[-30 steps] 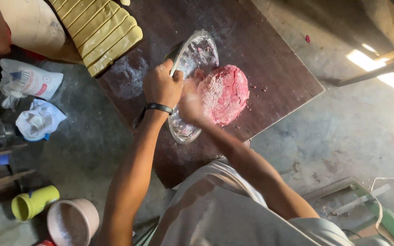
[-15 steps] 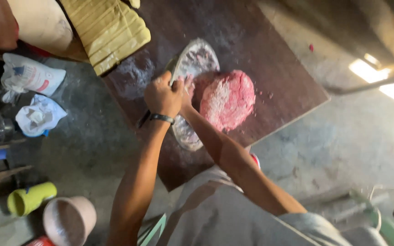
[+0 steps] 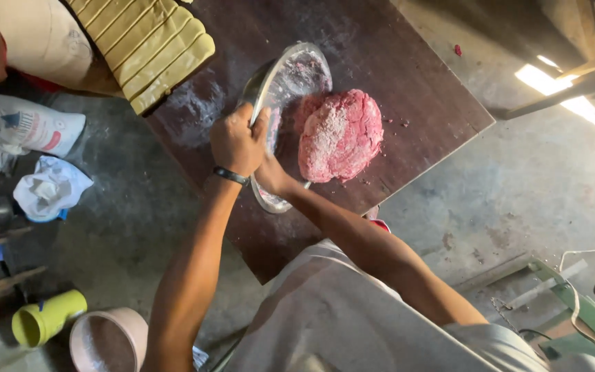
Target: Kneading a large mass of pink dough on a wooden table in a bakery production area.
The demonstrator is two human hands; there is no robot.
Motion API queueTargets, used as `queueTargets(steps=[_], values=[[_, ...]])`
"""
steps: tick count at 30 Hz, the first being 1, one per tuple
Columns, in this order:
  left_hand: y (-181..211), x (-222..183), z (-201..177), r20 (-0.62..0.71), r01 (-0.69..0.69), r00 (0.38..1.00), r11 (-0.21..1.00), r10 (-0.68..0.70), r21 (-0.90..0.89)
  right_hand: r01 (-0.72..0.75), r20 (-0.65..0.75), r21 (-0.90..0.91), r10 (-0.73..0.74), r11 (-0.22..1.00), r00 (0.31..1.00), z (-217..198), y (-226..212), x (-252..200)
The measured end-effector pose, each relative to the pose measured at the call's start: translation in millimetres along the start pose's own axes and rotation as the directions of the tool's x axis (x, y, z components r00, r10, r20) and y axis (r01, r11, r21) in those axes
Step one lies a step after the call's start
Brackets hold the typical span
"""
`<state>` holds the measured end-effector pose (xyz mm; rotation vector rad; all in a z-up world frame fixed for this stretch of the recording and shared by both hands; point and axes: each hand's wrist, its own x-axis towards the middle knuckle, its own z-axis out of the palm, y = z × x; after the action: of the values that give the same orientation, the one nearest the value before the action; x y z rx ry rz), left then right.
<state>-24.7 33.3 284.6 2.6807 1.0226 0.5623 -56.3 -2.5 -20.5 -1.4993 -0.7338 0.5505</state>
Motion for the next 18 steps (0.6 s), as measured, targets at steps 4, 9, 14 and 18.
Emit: queueTargets(steps=[4,9,14,18], values=[[3,-19,0,-0.055,-0.033,0.998,0.999,0.035,0.04,0.408,0.359,-0.269,-0.303,0.872,0.883,-39,29,-59],[34,-42,-6,-0.075,-0.019,0.997,0.999,0.022,0.043,0.171,0.245,-0.076,-0.148,0.982,0.958,-51,-15,20],[29,-60,-9,-0.099,-0.016,0.995,0.997,0.023,0.073,0.199,0.025,0.273,-0.214,0.941,0.977,-9,31,47],[23,-63,-21,-0.132,0.006,0.991,0.995,0.007,0.099,0.104,-0.055,0.566,-0.089,0.818,0.995,8,-9,63]])
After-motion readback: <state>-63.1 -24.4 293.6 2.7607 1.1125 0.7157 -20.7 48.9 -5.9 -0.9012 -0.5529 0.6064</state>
